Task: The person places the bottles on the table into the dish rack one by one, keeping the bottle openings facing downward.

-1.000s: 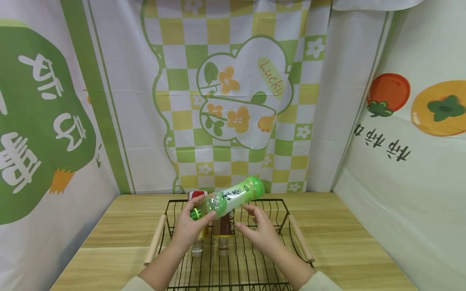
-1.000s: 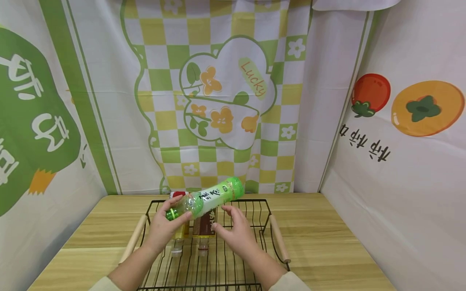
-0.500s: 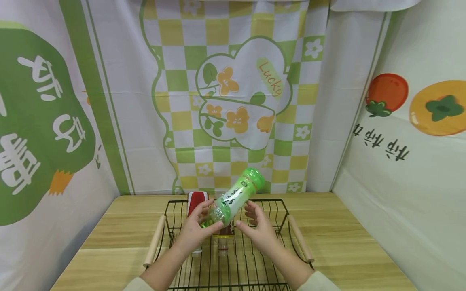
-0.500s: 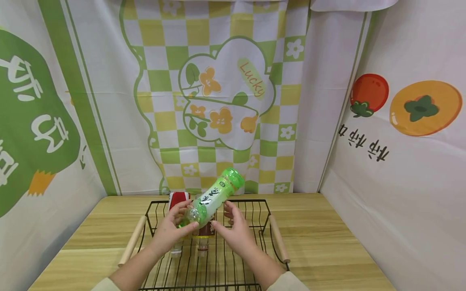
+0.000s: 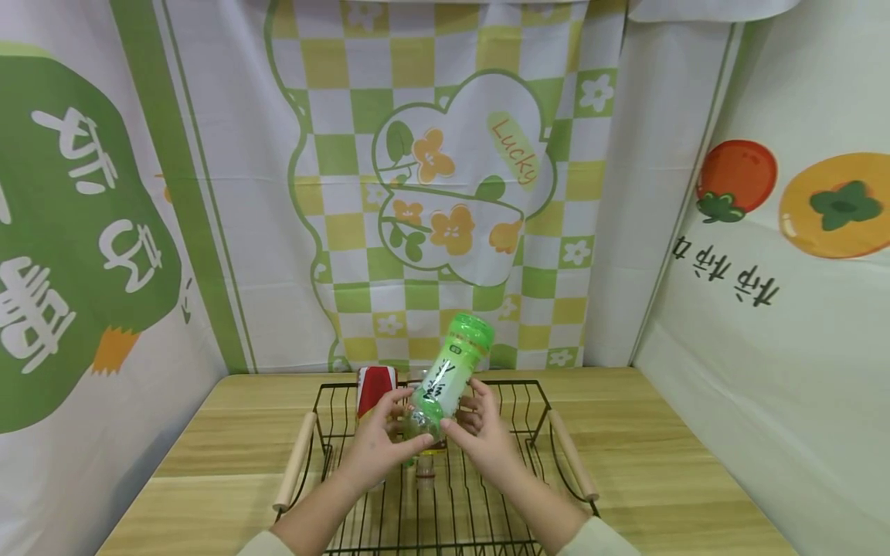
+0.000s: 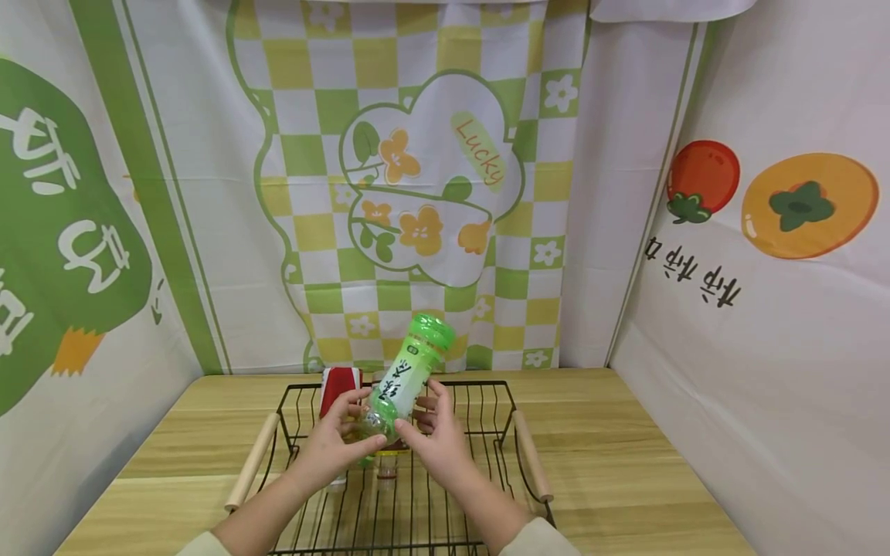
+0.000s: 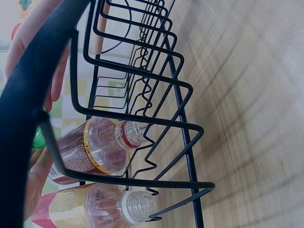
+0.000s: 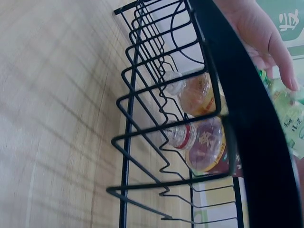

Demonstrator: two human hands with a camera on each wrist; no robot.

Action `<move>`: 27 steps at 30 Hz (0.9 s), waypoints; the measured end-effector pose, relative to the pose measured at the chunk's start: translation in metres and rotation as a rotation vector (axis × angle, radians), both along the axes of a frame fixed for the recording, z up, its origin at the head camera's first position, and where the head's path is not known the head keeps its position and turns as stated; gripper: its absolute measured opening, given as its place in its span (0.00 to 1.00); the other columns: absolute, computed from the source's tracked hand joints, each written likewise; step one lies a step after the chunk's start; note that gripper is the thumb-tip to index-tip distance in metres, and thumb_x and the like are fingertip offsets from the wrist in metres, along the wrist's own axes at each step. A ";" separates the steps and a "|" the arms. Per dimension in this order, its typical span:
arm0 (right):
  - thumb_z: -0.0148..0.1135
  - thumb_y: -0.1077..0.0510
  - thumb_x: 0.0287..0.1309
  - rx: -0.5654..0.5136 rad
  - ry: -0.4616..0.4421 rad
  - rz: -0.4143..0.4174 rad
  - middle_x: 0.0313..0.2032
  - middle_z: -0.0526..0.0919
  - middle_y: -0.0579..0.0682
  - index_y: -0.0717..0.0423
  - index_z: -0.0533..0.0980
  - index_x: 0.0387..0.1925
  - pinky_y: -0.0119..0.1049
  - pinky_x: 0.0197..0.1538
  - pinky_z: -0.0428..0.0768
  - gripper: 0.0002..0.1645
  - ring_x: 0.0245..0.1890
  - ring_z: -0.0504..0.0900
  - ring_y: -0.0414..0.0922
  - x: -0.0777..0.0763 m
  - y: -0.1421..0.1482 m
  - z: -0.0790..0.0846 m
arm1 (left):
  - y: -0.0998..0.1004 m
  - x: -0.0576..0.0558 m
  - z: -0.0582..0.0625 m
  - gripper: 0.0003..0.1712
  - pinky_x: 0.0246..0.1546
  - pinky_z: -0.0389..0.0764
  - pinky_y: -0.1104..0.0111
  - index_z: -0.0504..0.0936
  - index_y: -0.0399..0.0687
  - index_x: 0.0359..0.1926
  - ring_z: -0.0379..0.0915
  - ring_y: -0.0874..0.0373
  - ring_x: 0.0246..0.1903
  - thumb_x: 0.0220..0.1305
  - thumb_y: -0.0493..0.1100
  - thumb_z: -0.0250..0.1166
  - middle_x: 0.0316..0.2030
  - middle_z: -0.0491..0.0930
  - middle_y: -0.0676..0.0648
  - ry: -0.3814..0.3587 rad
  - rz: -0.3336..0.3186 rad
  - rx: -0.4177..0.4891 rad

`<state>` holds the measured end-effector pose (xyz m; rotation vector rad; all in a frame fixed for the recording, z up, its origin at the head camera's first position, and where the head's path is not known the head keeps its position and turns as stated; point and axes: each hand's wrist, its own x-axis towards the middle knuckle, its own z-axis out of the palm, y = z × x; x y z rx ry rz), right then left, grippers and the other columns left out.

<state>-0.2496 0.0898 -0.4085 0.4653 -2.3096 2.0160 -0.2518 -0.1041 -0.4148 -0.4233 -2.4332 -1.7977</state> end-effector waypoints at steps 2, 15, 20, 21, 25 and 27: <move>0.64 0.56 0.63 -0.003 -0.013 0.007 0.65 0.66 0.69 0.54 0.43 0.75 0.54 0.63 0.74 0.50 0.63 0.72 0.64 0.001 -0.002 0.001 | 0.000 0.000 -0.001 0.41 0.44 0.85 0.55 0.66 0.52 0.67 0.79 0.38 0.51 0.54 0.45 0.75 0.54 0.74 0.35 0.001 0.002 -0.014; 0.68 0.58 0.58 -0.062 -0.042 0.038 0.62 0.68 0.69 0.47 0.39 0.75 0.44 0.54 0.81 0.57 0.54 0.77 0.54 -0.003 -0.012 -0.002 | 0.001 0.001 -0.001 0.41 0.42 0.84 0.60 0.64 0.53 0.64 0.81 0.47 0.46 0.53 0.44 0.76 0.52 0.74 0.37 -0.026 -0.027 -0.015; 0.68 0.56 0.58 -0.036 -0.069 0.017 0.62 0.68 0.66 0.45 0.39 0.76 0.44 0.53 0.81 0.58 0.56 0.76 0.54 -0.002 -0.010 -0.001 | 0.000 0.001 -0.002 0.43 0.48 0.83 0.53 0.62 0.50 0.67 0.79 0.41 0.51 0.54 0.46 0.75 0.55 0.75 0.36 -0.024 -0.049 -0.035; 0.68 0.56 0.58 -0.033 -0.071 0.012 0.62 0.68 0.66 0.45 0.39 0.76 0.44 0.52 0.82 0.57 0.56 0.76 0.54 -0.002 -0.010 0.000 | 0.000 0.001 -0.003 0.43 0.49 0.82 0.51 0.61 0.50 0.67 0.78 0.40 0.53 0.55 0.47 0.74 0.55 0.75 0.36 -0.019 -0.050 -0.043; 0.68 0.56 0.58 -0.026 -0.071 -0.007 0.63 0.67 0.66 0.46 0.41 0.76 0.45 0.51 0.82 0.56 0.55 0.76 0.54 -0.003 -0.006 0.002 | -0.001 0.000 -0.003 0.46 0.55 0.79 0.49 0.57 0.44 0.71 0.75 0.38 0.56 0.59 0.48 0.71 0.56 0.75 0.35 0.002 -0.047 -0.040; 0.68 0.56 0.58 -0.016 -0.064 -0.023 0.63 0.67 0.67 0.46 0.41 0.76 0.45 0.51 0.82 0.56 0.55 0.76 0.54 -0.004 -0.003 0.001 | -0.002 0.001 -0.002 0.44 0.57 0.77 0.49 0.55 0.41 0.72 0.74 0.38 0.57 0.62 0.48 0.69 0.56 0.74 0.34 0.013 -0.039 -0.020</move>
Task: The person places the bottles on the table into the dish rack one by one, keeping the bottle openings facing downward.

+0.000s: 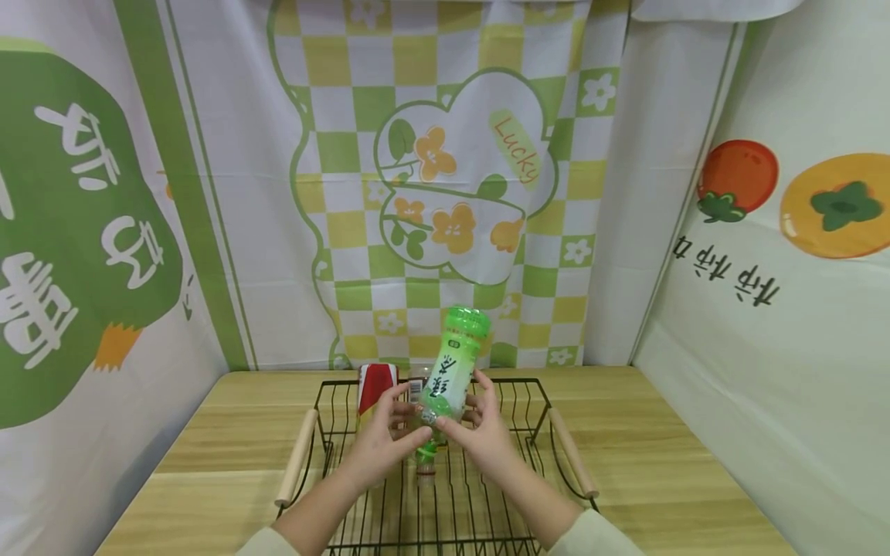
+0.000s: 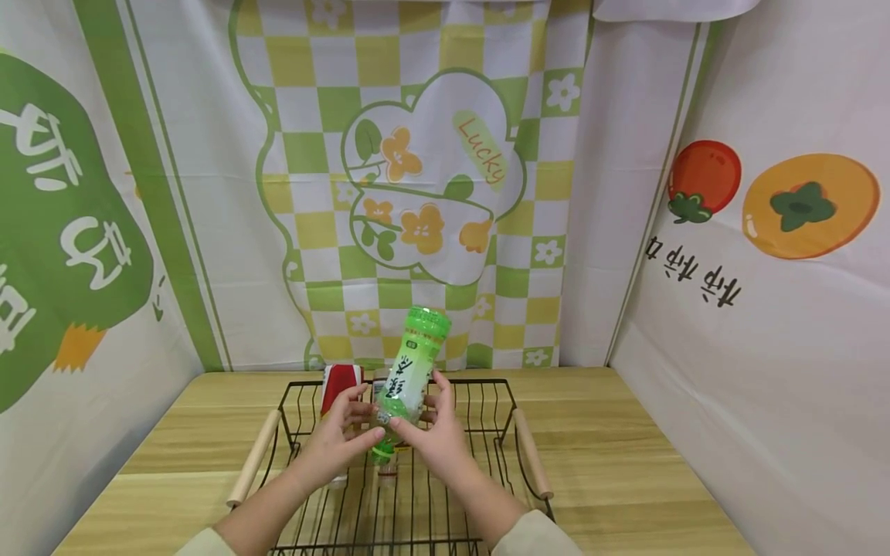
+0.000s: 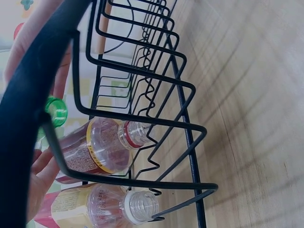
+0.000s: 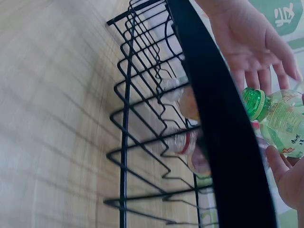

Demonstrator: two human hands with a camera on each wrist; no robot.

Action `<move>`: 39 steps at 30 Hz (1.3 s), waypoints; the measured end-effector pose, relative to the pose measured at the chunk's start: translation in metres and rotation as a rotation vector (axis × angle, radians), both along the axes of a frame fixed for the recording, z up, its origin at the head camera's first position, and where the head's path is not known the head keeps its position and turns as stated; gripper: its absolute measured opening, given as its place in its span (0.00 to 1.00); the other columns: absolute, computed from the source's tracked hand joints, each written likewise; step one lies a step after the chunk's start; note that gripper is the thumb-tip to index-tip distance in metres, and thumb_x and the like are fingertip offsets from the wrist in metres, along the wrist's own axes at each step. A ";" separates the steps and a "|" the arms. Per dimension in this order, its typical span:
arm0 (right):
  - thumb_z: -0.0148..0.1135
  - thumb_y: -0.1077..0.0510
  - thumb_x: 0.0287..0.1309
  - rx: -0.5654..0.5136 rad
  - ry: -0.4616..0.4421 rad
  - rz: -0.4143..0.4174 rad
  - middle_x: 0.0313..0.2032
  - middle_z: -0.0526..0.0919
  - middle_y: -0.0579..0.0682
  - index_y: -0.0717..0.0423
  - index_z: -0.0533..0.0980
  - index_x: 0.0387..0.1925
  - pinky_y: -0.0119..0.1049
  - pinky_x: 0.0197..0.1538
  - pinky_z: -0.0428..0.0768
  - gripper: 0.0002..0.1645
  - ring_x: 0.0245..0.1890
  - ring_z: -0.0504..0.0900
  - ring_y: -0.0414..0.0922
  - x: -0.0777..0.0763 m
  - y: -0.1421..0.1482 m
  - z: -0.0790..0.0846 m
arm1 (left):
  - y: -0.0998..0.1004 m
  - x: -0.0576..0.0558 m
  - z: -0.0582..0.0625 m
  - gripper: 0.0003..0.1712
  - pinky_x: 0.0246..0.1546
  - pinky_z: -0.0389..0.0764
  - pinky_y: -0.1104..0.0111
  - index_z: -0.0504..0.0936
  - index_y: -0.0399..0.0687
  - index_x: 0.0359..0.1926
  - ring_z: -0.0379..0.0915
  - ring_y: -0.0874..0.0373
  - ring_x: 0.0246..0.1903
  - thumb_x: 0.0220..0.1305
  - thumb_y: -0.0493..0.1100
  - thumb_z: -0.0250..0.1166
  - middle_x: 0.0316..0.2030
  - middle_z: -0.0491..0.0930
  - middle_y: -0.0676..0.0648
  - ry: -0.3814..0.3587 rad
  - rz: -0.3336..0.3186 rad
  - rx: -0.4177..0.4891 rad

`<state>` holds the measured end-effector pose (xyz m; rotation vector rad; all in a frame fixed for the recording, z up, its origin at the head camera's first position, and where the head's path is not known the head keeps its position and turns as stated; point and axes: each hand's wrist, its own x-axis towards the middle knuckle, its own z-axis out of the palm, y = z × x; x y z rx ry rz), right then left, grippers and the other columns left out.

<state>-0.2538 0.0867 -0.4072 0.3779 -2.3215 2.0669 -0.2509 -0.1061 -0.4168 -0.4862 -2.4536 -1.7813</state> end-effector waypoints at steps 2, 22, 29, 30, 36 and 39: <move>0.69 0.56 0.58 0.014 0.000 -0.016 0.63 0.67 0.67 0.47 0.41 0.76 0.46 0.51 0.81 0.57 0.55 0.76 0.54 -0.002 0.005 -0.001 | -0.001 0.000 0.002 0.42 0.59 0.76 0.49 0.55 0.39 0.72 0.73 0.39 0.58 0.64 0.47 0.66 0.56 0.73 0.33 0.017 0.016 0.012; 0.72 0.51 0.54 0.266 -0.014 -0.149 0.63 0.68 0.71 0.47 0.47 0.75 0.55 0.52 0.81 0.56 0.59 0.73 0.67 -0.022 0.043 -0.016 | -0.079 0.011 0.007 0.25 0.67 0.66 0.49 0.65 0.33 0.66 0.64 0.40 0.65 0.75 0.43 0.53 0.63 0.69 0.33 0.057 0.236 -0.075; 0.71 0.53 0.55 0.308 -0.042 -0.139 0.63 0.67 0.72 0.48 0.47 0.76 0.56 0.52 0.81 0.56 0.61 0.71 0.70 -0.024 0.052 -0.020 | -0.106 0.017 0.001 0.36 0.70 0.50 0.39 0.49 0.36 0.75 0.41 0.31 0.74 0.76 0.49 0.49 0.75 0.47 0.31 -0.133 0.236 -0.214; 0.71 0.53 0.55 0.316 -0.043 -0.138 0.63 0.67 0.72 0.48 0.47 0.76 0.56 0.52 0.81 0.56 0.61 0.71 0.70 -0.025 0.052 -0.021 | -0.108 0.017 -0.001 0.37 0.70 0.50 0.38 0.47 0.36 0.76 0.40 0.30 0.73 0.76 0.49 0.49 0.75 0.45 0.31 -0.148 0.233 -0.246; 0.71 0.55 0.54 0.336 -0.065 -0.140 0.61 0.71 0.69 0.51 0.47 0.75 0.51 0.48 0.84 0.56 0.58 0.76 0.66 -0.026 0.056 -0.023 | -0.114 0.014 -0.013 0.38 0.71 0.48 0.40 0.38 0.34 0.76 0.39 0.30 0.73 0.76 0.43 0.46 0.75 0.41 0.28 -0.248 0.209 -0.233; 0.72 0.56 0.53 0.357 -0.078 -0.139 0.61 0.71 0.69 0.52 0.48 0.75 0.50 0.47 0.84 0.56 0.56 0.78 0.65 -0.025 0.056 -0.023 | -0.116 0.011 -0.019 0.38 0.71 0.47 0.40 0.37 0.34 0.76 0.38 0.31 0.74 0.76 0.41 0.44 0.75 0.40 0.27 -0.277 0.209 -0.196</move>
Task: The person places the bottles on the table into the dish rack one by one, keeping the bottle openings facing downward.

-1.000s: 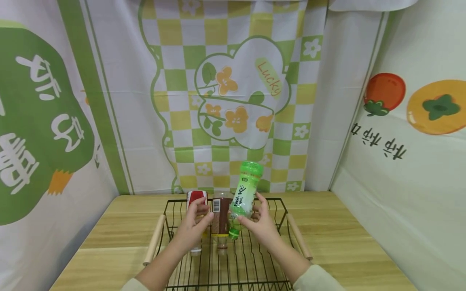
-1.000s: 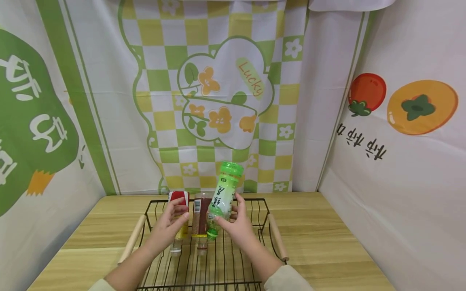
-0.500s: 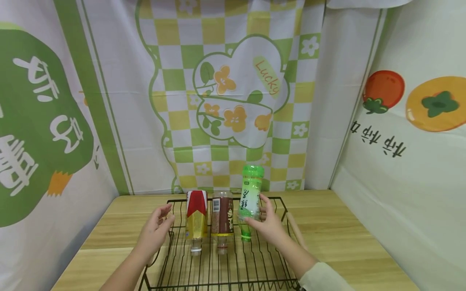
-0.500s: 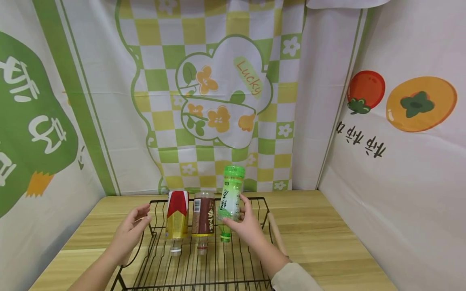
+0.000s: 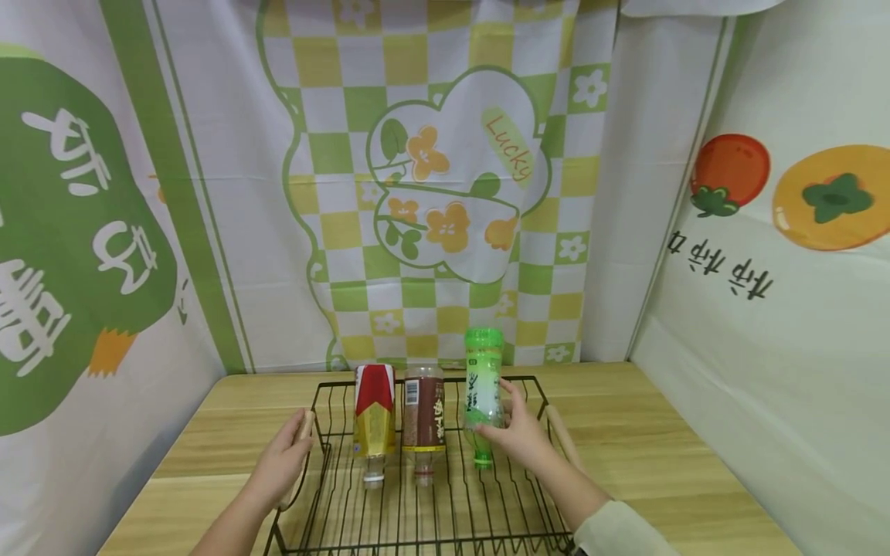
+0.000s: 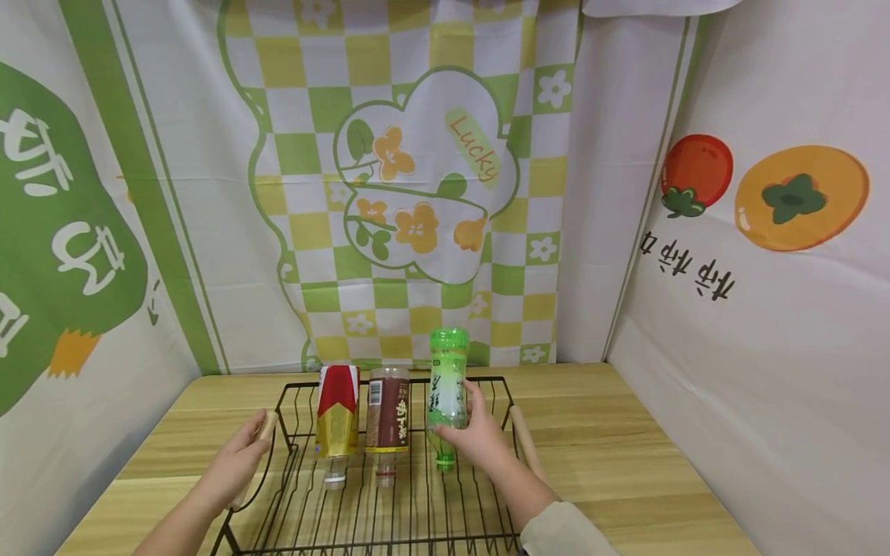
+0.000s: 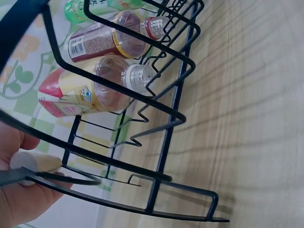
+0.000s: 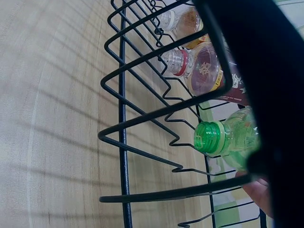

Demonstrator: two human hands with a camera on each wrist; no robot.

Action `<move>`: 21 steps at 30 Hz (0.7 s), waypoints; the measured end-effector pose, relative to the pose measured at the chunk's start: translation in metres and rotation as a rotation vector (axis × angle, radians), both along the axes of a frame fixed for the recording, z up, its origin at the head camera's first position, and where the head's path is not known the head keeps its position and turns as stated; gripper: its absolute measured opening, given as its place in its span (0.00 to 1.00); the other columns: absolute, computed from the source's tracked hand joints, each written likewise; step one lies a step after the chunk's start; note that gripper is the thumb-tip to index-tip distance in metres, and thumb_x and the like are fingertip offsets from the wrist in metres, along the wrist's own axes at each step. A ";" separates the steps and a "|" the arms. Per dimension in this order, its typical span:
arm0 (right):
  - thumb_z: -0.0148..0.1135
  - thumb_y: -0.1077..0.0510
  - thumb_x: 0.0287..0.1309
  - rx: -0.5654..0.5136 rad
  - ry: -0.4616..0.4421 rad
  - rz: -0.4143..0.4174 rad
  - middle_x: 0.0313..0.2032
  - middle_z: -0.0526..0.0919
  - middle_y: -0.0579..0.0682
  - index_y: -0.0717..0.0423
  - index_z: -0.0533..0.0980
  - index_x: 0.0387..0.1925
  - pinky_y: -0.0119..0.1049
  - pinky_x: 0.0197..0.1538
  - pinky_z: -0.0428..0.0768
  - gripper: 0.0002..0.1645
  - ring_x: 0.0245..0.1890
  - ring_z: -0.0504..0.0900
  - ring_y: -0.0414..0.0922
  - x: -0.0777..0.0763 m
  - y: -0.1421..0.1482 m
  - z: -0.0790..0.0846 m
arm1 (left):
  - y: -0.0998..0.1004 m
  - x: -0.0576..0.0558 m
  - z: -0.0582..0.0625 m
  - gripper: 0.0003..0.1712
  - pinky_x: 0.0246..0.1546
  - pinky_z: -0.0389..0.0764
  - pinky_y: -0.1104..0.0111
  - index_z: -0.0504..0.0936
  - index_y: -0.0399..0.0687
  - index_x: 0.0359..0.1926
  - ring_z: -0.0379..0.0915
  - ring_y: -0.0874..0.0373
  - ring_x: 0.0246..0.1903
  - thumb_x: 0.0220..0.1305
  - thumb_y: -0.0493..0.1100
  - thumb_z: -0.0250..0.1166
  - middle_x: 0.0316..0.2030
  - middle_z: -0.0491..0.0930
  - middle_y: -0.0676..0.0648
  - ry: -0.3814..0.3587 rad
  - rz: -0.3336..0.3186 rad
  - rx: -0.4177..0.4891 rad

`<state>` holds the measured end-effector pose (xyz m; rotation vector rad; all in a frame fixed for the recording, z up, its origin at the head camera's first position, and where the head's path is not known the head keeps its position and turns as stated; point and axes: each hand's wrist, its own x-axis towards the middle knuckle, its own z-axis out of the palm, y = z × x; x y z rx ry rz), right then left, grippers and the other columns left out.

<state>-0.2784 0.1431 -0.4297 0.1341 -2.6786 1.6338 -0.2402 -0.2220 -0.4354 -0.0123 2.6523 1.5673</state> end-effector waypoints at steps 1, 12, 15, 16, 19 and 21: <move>0.72 0.56 0.53 0.013 -0.006 -0.001 0.61 0.71 0.70 0.53 0.48 0.75 0.51 0.47 0.84 0.56 0.55 0.78 0.65 0.000 0.000 0.000 | -0.001 -0.001 -0.001 0.37 0.71 0.47 0.40 0.37 0.33 0.76 0.37 0.31 0.74 0.76 0.41 0.43 0.75 0.39 0.27 -0.009 0.000 0.012; 0.73 0.57 0.51 0.077 -0.040 -0.015 0.61 0.69 0.74 0.52 0.48 0.75 0.53 0.44 0.83 0.57 0.48 0.81 0.62 0.004 0.001 0.001 | -0.004 -0.003 -0.009 0.37 0.71 0.46 0.37 0.35 0.35 0.76 0.34 0.30 0.74 0.76 0.41 0.42 0.75 0.36 0.27 -0.049 0.007 0.024; 0.72 0.57 0.50 0.089 -0.046 -0.022 0.61 0.69 0.74 0.52 0.48 0.75 0.52 0.43 0.83 0.57 0.46 0.82 0.60 0.004 0.001 0.000 | -0.004 -0.004 -0.009 0.37 0.70 0.46 0.37 0.35 0.36 0.77 0.34 0.30 0.74 0.76 0.42 0.41 0.75 0.36 0.27 -0.058 0.007 0.023; 0.72 0.57 0.50 0.092 -0.049 -0.025 0.61 0.70 0.74 0.51 0.48 0.75 0.52 0.43 0.83 0.58 0.46 0.82 0.60 0.003 0.001 0.000 | -0.004 -0.004 -0.009 0.37 0.70 0.46 0.37 0.35 0.36 0.77 0.34 0.30 0.74 0.76 0.42 0.41 0.75 0.36 0.27 -0.060 0.007 0.024; 0.72 0.57 0.50 0.109 -0.051 -0.027 0.62 0.70 0.74 0.51 0.48 0.75 0.53 0.43 0.83 0.58 0.46 0.82 0.60 0.003 0.001 -0.001 | -0.004 -0.004 -0.008 0.37 0.70 0.46 0.36 0.35 0.36 0.77 0.33 0.30 0.74 0.76 0.42 0.41 0.75 0.36 0.28 -0.065 0.004 0.035; 0.73 0.56 0.50 0.122 -0.052 -0.028 0.62 0.69 0.74 0.51 0.48 0.75 0.54 0.45 0.82 0.58 0.47 0.81 0.61 0.003 0.002 -0.001 | -0.004 -0.003 -0.007 0.37 0.70 0.45 0.36 0.34 0.37 0.77 0.32 0.30 0.74 0.76 0.42 0.41 0.75 0.35 0.28 -0.070 0.001 0.044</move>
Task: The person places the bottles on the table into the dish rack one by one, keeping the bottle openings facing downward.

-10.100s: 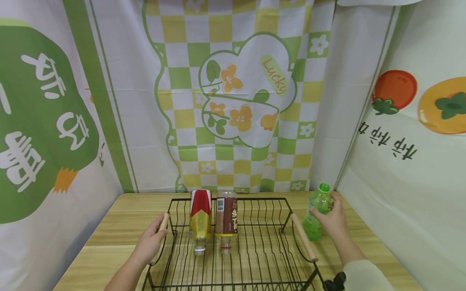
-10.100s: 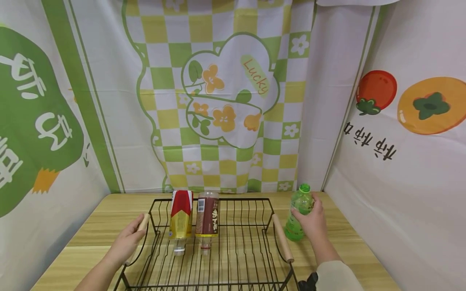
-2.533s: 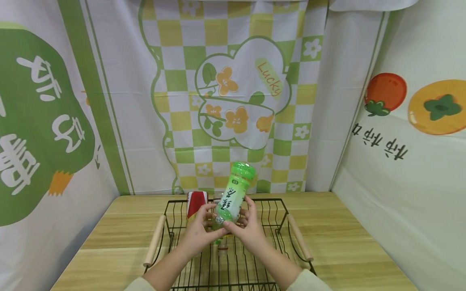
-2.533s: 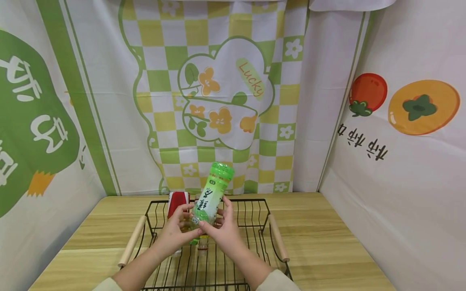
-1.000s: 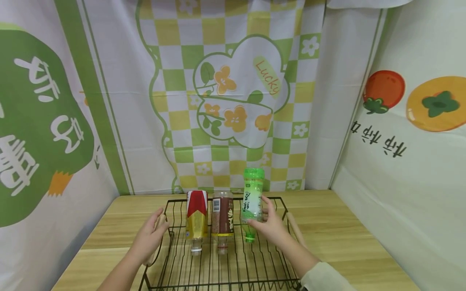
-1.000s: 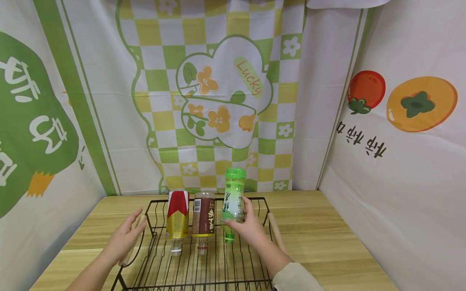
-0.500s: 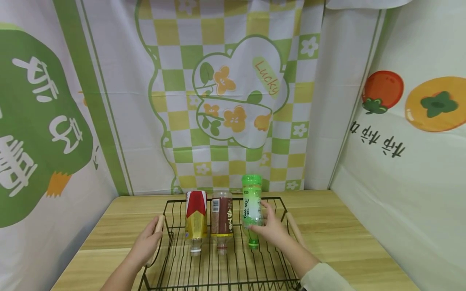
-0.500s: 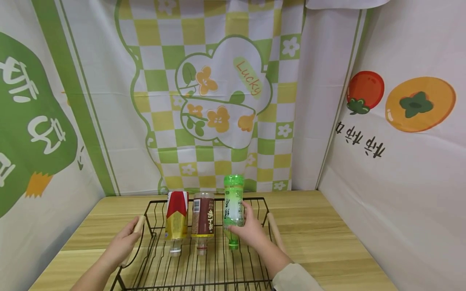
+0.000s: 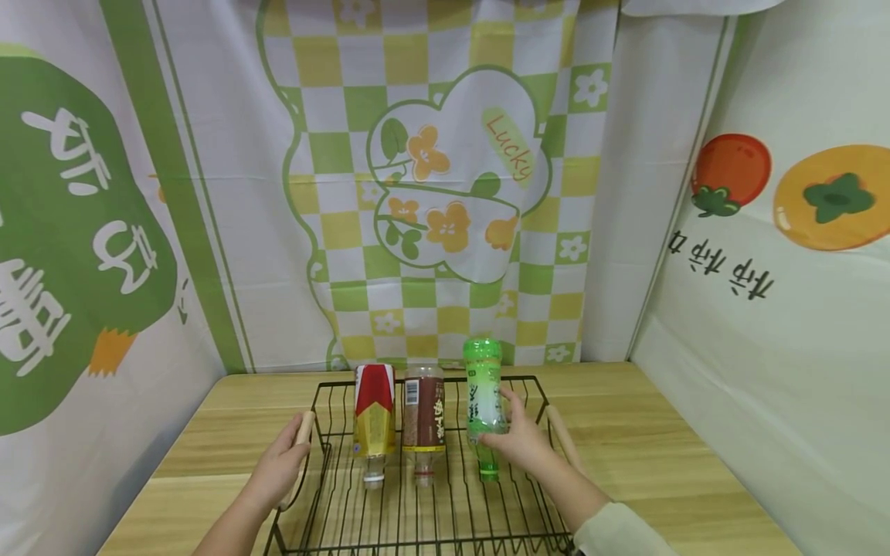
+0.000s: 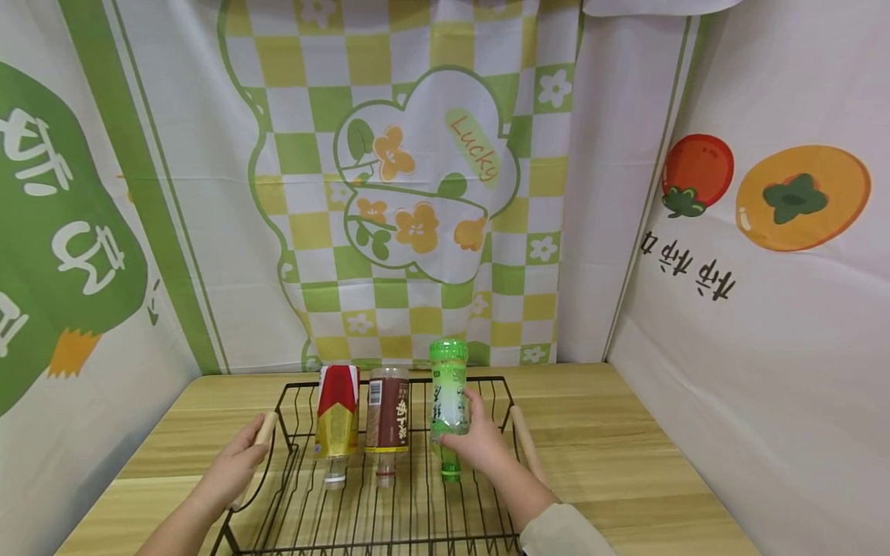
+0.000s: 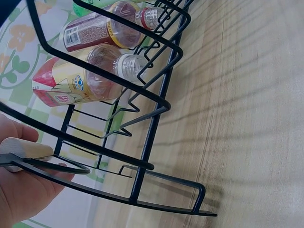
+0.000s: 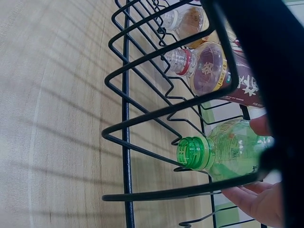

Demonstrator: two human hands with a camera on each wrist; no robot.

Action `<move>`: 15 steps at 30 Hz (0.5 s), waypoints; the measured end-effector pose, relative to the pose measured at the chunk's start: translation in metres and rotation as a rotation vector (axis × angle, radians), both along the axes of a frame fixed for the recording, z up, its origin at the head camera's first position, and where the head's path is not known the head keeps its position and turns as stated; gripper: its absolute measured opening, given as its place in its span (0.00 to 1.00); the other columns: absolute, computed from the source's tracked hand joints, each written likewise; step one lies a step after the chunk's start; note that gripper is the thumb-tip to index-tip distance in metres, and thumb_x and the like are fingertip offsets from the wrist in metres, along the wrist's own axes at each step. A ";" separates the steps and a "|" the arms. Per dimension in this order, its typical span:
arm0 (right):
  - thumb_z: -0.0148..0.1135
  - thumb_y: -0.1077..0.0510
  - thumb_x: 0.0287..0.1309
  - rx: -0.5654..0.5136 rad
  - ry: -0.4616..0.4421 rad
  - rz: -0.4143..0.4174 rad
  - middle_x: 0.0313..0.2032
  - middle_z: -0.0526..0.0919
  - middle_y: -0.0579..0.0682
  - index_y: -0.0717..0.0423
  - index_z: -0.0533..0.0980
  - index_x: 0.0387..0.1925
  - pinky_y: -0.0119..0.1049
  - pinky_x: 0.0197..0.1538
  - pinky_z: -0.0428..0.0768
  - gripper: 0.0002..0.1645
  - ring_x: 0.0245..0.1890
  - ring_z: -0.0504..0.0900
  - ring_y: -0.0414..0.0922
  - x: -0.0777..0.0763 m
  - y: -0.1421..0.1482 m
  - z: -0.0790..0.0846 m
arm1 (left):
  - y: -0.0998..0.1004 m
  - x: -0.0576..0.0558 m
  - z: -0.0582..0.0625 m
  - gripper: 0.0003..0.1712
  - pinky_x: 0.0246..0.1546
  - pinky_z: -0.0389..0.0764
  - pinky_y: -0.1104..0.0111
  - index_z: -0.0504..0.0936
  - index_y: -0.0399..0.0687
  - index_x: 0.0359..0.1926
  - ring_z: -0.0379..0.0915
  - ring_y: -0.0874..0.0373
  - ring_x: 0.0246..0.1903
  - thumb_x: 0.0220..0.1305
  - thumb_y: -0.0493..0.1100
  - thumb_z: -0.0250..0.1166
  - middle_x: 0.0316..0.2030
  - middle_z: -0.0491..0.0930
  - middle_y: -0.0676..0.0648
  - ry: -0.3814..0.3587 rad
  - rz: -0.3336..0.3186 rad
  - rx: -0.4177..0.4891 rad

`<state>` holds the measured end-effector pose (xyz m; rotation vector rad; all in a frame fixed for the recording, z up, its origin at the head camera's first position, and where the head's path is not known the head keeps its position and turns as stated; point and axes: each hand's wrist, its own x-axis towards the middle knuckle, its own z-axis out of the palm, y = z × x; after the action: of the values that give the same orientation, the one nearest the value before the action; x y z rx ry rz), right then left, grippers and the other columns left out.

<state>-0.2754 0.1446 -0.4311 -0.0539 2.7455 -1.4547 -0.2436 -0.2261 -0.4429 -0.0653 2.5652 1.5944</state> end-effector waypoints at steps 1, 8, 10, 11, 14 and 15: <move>0.73 0.56 0.50 0.006 0.000 -0.002 0.62 0.69 0.74 0.51 0.48 0.75 0.55 0.45 0.82 0.58 0.47 0.81 0.62 0.000 0.000 0.000 | 0.000 0.000 0.000 0.37 0.70 0.45 0.36 0.34 0.37 0.77 0.32 0.30 0.74 0.76 0.43 0.41 0.75 0.35 0.28 -0.002 0.000 0.003; 0.73 0.55 0.51 0.044 0.006 0.001 0.61 0.70 0.75 0.52 0.48 0.75 0.54 0.42 0.82 0.58 0.44 0.82 0.61 0.000 0.001 -0.002 | 0.000 0.002 0.000 0.37 0.71 0.43 0.37 0.35 0.37 0.77 0.32 0.30 0.74 0.76 0.42 0.41 0.76 0.35 0.29 0.004 0.010 0.013; 0.73 0.54 0.51 0.052 0.004 0.002 0.61 0.70 0.75 0.53 0.47 0.75 0.54 0.42 0.82 0.58 0.44 0.82 0.61 0.000 0.001 -0.003 | 0.000 0.002 -0.001 0.37 0.71 0.42 0.37 0.35 0.37 0.77 0.32 0.30 0.74 0.76 0.42 0.41 0.76 0.35 0.28 0.007 0.009 0.014; 0.73 0.54 0.51 0.054 0.004 0.003 0.61 0.70 0.75 0.53 0.47 0.75 0.54 0.43 0.82 0.58 0.45 0.82 0.61 0.000 0.001 -0.004 | 0.000 0.002 -0.001 0.37 0.71 0.42 0.36 0.35 0.37 0.77 0.32 0.30 0.74 0.76 0.42 0.41 0.75 0.35 0.28 0.009 0.008 0.013; 0.72 0.54 0.52 0.062 0.005 0.009 0.62 0.69 0.75 0.55 0.47 0.75 0.56 0.46 0.82 0.58 0.47 0.81 0.63 0.000 0.000 -0.005 | 0.000 0.001 -0.001 0.37 0.71 0.41 0.37 0.35 0.37 0.77 0.32 0.30 0.74 0.76 0.42 0.41 0.76 0.35 0.28 0.010 0.008 0.018; 0.72 0.54 0.53 0.065 0.004 0.011 0.63 0.68 0.75 0.55 0.47 0.75 0.56 0.47 0.82 0.57 0.48 0.81 0.63 -0.001 0.000 -0.006 | 0.000 0.001 -0.001 0.37 0.71 0.41 0.37 0.35 0.37 0.77 0.32 0.30 0.74 0.76 0.42 0.41 0.75 0.35 0.28 0.011 0.008 0.015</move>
<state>-0.2761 0.1448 -0.4366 -0.0697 2.7890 -1.3637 -0.2424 -0.2262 -0.4435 -0.0658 2.5635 1.6209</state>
